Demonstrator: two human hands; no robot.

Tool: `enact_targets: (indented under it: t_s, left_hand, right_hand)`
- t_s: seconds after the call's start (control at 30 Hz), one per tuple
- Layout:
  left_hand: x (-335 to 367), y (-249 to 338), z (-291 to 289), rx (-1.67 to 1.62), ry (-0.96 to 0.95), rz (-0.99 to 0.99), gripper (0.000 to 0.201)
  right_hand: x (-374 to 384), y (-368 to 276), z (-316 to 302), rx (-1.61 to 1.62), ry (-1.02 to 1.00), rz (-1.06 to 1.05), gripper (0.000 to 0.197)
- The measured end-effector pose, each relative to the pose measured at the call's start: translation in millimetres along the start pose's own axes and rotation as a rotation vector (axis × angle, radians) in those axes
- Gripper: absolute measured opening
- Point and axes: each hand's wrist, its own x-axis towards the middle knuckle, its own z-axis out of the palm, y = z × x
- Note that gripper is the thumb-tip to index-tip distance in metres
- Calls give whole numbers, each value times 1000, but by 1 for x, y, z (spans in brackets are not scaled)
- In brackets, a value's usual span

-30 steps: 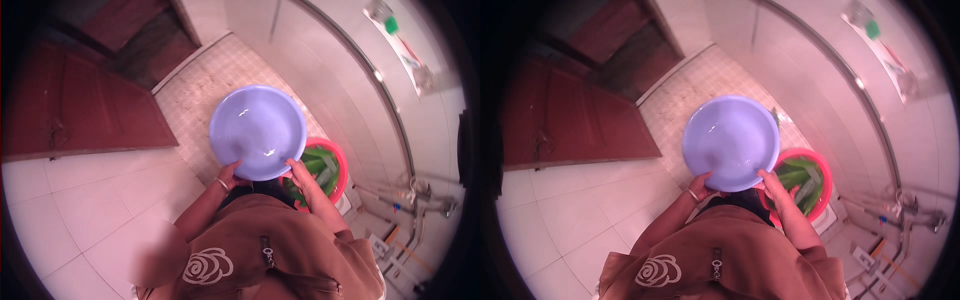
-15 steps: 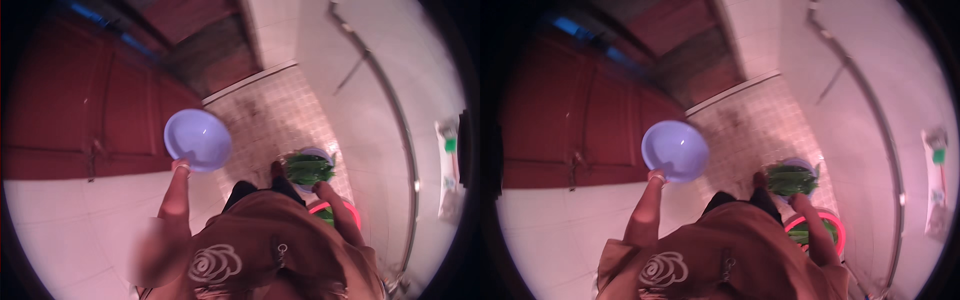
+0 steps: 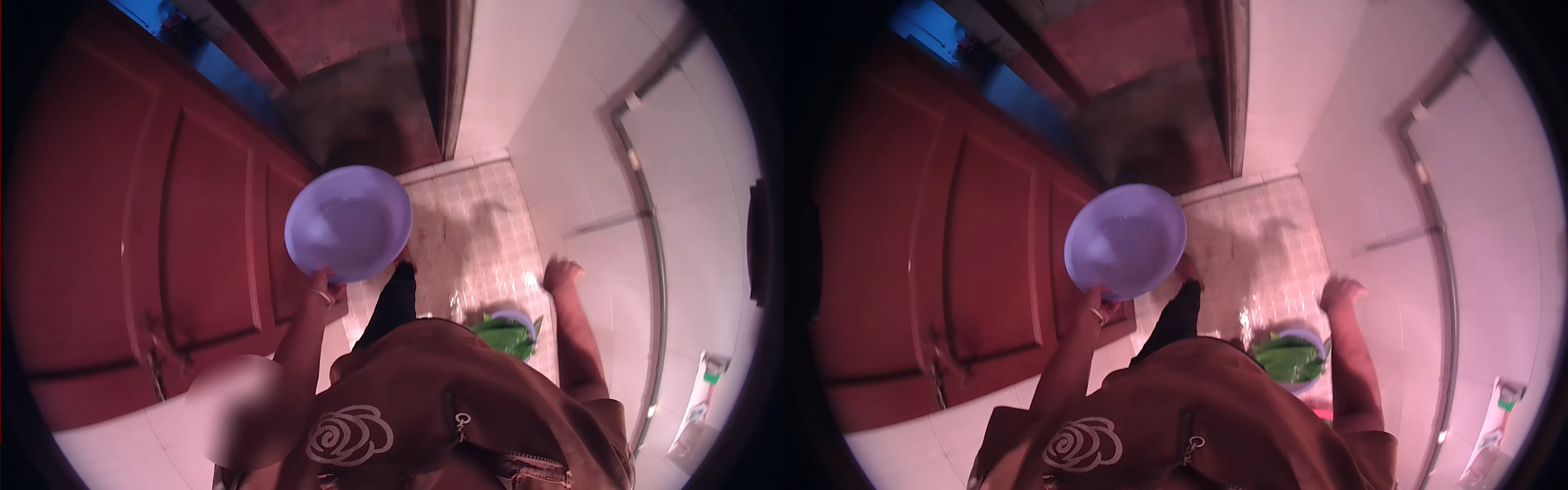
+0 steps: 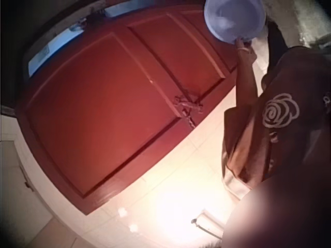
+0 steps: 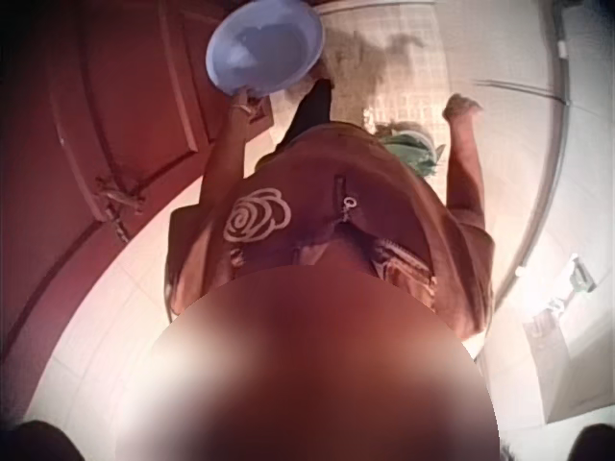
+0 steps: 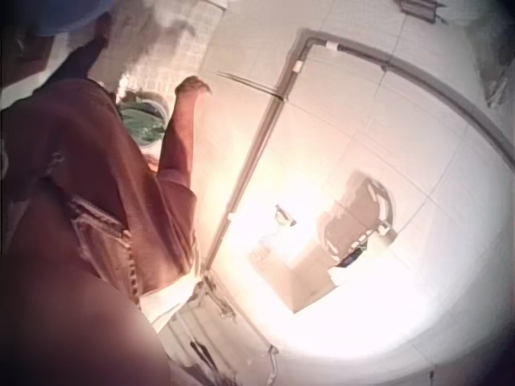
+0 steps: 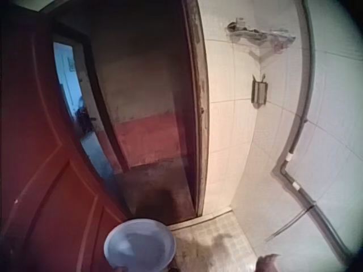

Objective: Washing large green leaves in a plastic basin using water from a hose.

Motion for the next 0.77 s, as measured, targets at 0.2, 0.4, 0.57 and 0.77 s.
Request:
enact_targets:
  t_s: [0.2, 0.4, 0.57, 0.77]
  left_hand:
    - [78, 78, 65, -79, -27, -278, 39]
    - [132, 185, 154, -183, -121, -363, 44]
    - [200, 258, 216, -202, -74, -366, 37]
    - [290, 349, 279, -202, -421, -135, 57]
  right_hand:
    - [51, -86, 86, 804, -517, -371, 14]
    - [112, -126, 23, 941, -797, -238, 9]
    - [203, -164, -87, 472, -489, -237, 21]
    - [356, -247, -232, 704, -723, -309, 55]
